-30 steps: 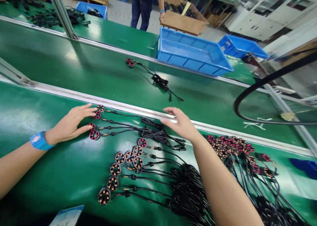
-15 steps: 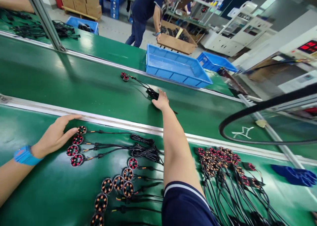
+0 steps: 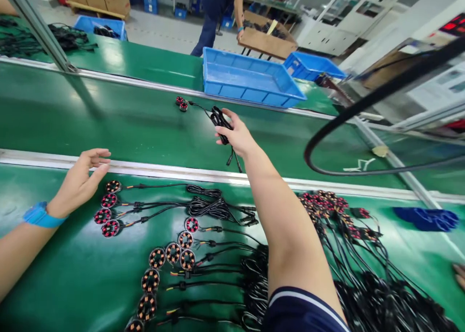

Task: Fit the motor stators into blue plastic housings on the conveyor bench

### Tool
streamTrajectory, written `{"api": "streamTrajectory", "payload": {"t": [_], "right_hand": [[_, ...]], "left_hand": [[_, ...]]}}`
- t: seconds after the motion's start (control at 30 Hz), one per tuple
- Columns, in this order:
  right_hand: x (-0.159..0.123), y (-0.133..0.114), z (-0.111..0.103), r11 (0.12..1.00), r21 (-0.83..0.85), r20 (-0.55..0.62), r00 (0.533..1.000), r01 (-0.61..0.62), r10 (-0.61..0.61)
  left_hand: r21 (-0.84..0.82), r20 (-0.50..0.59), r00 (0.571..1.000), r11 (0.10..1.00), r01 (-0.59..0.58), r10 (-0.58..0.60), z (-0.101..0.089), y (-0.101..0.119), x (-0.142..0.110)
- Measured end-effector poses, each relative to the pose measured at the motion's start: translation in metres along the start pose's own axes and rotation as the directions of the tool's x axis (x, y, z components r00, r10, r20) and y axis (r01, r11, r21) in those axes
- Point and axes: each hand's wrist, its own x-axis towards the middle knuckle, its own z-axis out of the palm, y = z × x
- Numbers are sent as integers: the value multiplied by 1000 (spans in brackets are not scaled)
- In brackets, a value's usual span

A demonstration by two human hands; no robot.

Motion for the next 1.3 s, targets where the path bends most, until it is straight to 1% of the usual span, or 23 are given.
{"api": "streamTrajectory", "payload": {"t": [0.03,0.1,0.17,0.23,0.3,0.4,0.47,0.53,0.63,0.73,0.83,0.9,0.97,1.03,1.07,1.1,1.17,1.23,1.3], "right_hand": [[-11,-7,2,999,50,23,1000,0,-1],[-34,-18,4,998,68,48,999,-2,-1],[-60,-25,4,998,66,57,998,7,-11],[-87,-28,1,998,66,35,999,1,-3],[-114,-29,-4,998,67,-26,999,-20,21],[-150,-26,-17,996,70,-129,990,-55,63],[-169,-21,-26,992,93,-169,980,-87,102],[-182,-15,-36,983,138,-193,970,-125,150],[-194,-3,-50,966,188,-220,951,-175,216],[-198,11,-64,961,185,-231,941,-207,247],[-198,23,-77,964,159,-234,940,-214,247],[-198,29,-85,966,130,-238,939,-222,248],[-200,33,-92,968,100,-250,936,-232,250],[-202,35,-98,969,72,-254,935,-237,247],[-203,36,-101,971,54,-248,939,-233,239],[-204,37,-102,974,31,-234,946,-225,226],[-203,39,-103,980,-25,-184,964,-198,190],[-197,41,-98,984,-81,-114,982,-157,148],[-185,44,-86,989,-120,-23,996,-87,85]], "left_hand": [[9,35,999,1000,-22,22,4,4,8],[28,122,990,996,-80,76,16,14,28],[77,212,966,983,-169,150,35,26,54],[137,286,932,953,-269,222,59,40,83],[175,333,906,927,-331,261,87,58,112],[219,370,888,902,-371,275,131,86,149],[256,387,881,887,-384,270,157,104,168],[287,407,877,875,-389,256,179,118,184],[322,450,864,861,-392,225,203,132,203],[339,518,831,844,-416,202,218,139,221],[360,582,793,816,-452,182,227,148,233],[378,609,773,793,-477,175,230,155,237],[394,627,758,767,-506,178,229,161,236],[405,641,744,740,-536,189,221,163,230],[411,646,739,727,-550,194,213,162,225],[419,648,736,714,-561,198,202,158,217],[446,640,742,690,-570,199,172,146,196],[494,614,768,671,-553,181,132,130,167],[559,573,809,657,-506,135,90,112,130]]}}
